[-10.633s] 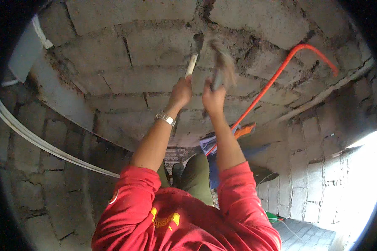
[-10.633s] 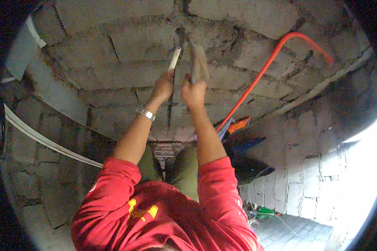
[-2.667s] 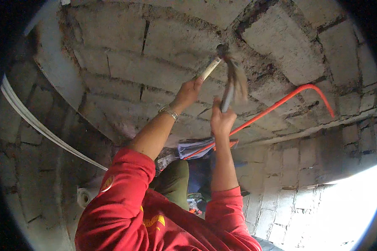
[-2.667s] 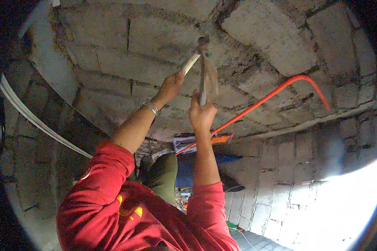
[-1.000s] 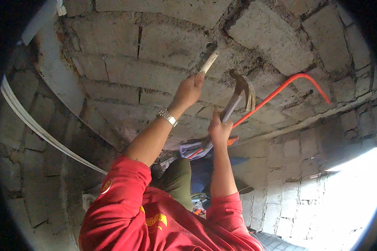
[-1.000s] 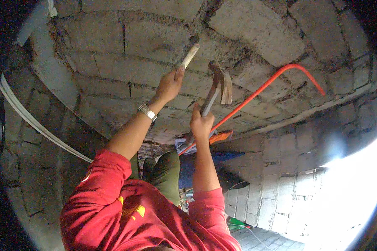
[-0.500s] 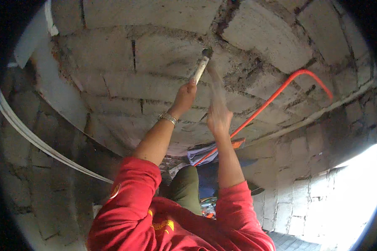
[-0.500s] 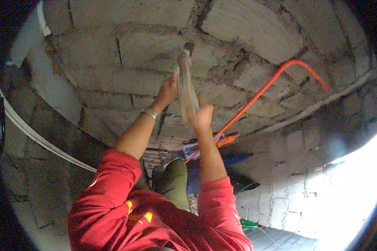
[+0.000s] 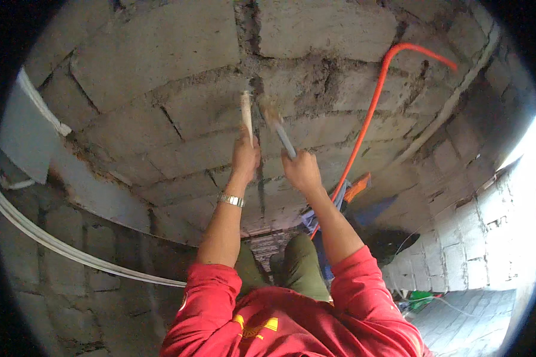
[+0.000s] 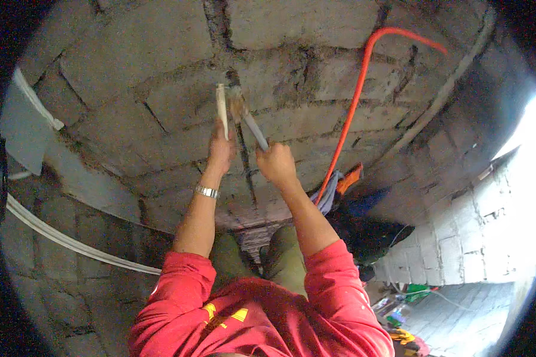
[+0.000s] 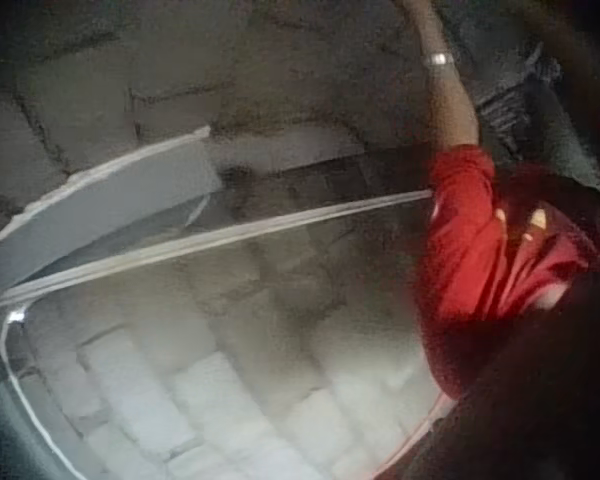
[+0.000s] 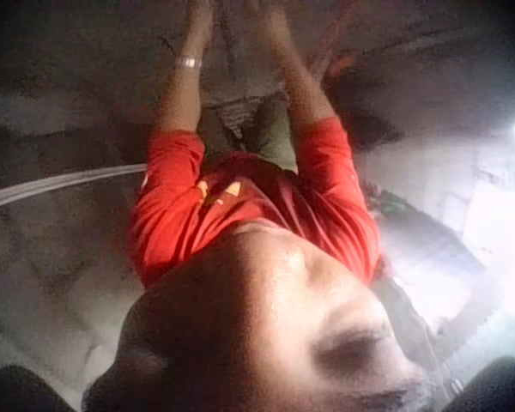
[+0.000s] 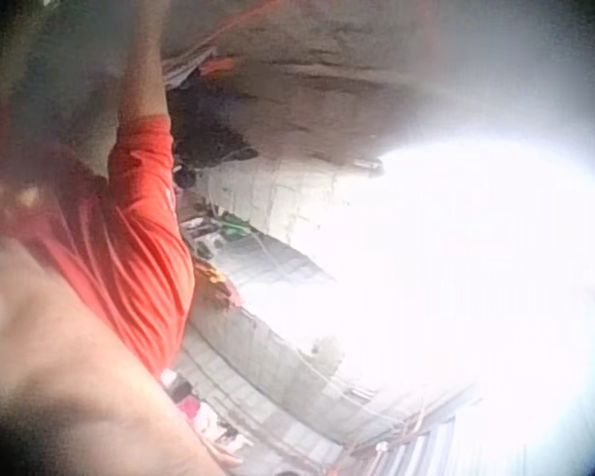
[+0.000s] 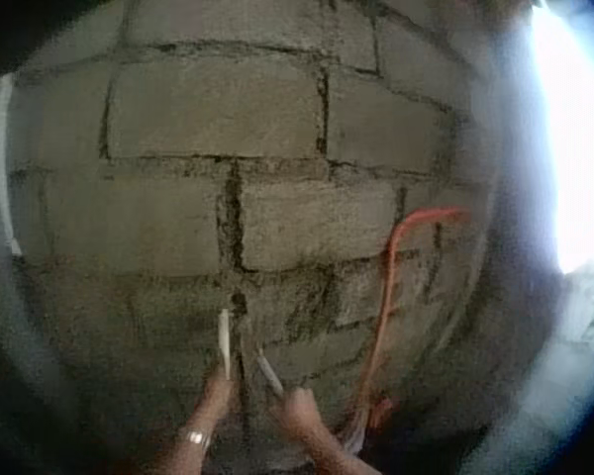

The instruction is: The person uses a hammer and chisel to chip away at the mortar joints of a concrete block ceiling. They repeatedly strike the chisel to remove material from the gaps between the blocks.

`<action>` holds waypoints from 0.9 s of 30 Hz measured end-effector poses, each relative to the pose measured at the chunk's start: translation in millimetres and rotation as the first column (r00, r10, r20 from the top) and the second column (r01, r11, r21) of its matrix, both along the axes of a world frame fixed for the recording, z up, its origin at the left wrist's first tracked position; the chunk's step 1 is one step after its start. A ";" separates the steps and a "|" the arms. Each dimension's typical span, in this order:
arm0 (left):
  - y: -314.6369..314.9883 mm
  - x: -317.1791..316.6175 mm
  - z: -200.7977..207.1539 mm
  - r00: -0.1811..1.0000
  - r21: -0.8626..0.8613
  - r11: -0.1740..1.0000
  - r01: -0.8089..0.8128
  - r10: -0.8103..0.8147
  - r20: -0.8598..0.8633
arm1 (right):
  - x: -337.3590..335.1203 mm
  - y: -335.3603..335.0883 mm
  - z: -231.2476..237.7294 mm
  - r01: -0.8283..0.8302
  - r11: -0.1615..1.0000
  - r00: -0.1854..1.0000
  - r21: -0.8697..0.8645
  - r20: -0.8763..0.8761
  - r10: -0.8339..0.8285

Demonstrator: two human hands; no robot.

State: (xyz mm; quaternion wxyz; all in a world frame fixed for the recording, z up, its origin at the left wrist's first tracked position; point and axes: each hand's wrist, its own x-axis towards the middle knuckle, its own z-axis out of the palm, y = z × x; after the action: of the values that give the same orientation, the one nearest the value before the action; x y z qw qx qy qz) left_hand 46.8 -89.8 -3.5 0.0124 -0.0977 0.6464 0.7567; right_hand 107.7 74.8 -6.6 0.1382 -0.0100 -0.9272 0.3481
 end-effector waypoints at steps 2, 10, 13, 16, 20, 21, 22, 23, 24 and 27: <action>-21.9 -8.0 -23.8 0.997 -0.029 0.999 -0.024 0.021 -0.080 | 32.2 -8.7 -3.7 -0.024 0.999 0.999 -0.035 0.024 0.025; -11.7 -40.2 -31.5 0.974 -0.003 1.000 -0.010 0.009 -0.227 | 67.7 8.7 -3.6 -0.175 0.981 0.984 0.086 0.034 0.173; -19.2 -60.5 -66.8 0.944 -0.552 0.808 -0.205 0.014 -0.331 | 67.4 3.7 21.4 -0.239 0.967 0.966 0.086 -0.076 0.246; -44.0 -90.8 -93.0 0.928 -0.756 0.582 -0.298 -0.011 -0.374 | 58.6 -15.3 49.6 -0.347 0.934 0.888 0.089 -0.288 0.358; -11.5 -82.9 -83.3 0.937 -0.512 0.844 -0.162 -0.030 -0.347 | -12.0 4.5 38.9 -0.151 0.978 0.963 0.142 -0.203 0.178; -14.3 -80.2 -83.8 0.937 -0.471 0.873 -0.131 -0.047 -0.347 | -23.7 3.2 30.8 -0.070 0.984 0.993 0.164 -0.083 0.084; -33.0 -78.0 -86.0 0.936 -0.438 0.891 -0.119 -0.047 -0.350 | -18.9 -10.1 35.6 -0.113 0.983 0.991 0.144 -0.050 0.122; -53.3 -79.4 -95.4 0.883 -0.489 0.852 -0.187 -0.073 -0.464 | -12.5 -22.8 40.5 -0.157 0.980 0.987 0.123 -0.018 0.160; -63.3 -80.7 -91.1 0.860 -0.499 0.843 -0.202 -0.091 -0.502 | -8.3 -31.6 48.9 -0.190 0.976 0.982 0.107 0.007 0.190; -49.4 -71.0 -68.2 0.927 -0.340 0.940 -0.031 -0.100 -0.360 | 11.5 -29.4 52.4 -0.287 0.950 0.950 0.126 -0.093 0.299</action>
State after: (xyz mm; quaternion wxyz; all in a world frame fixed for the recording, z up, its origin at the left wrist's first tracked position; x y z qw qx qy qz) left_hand -24.2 -139.2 -71.7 -0.1140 0.0584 0.7593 0.6380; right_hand 119.2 45.4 45.8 0.1363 0.1550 -0.9272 0.3127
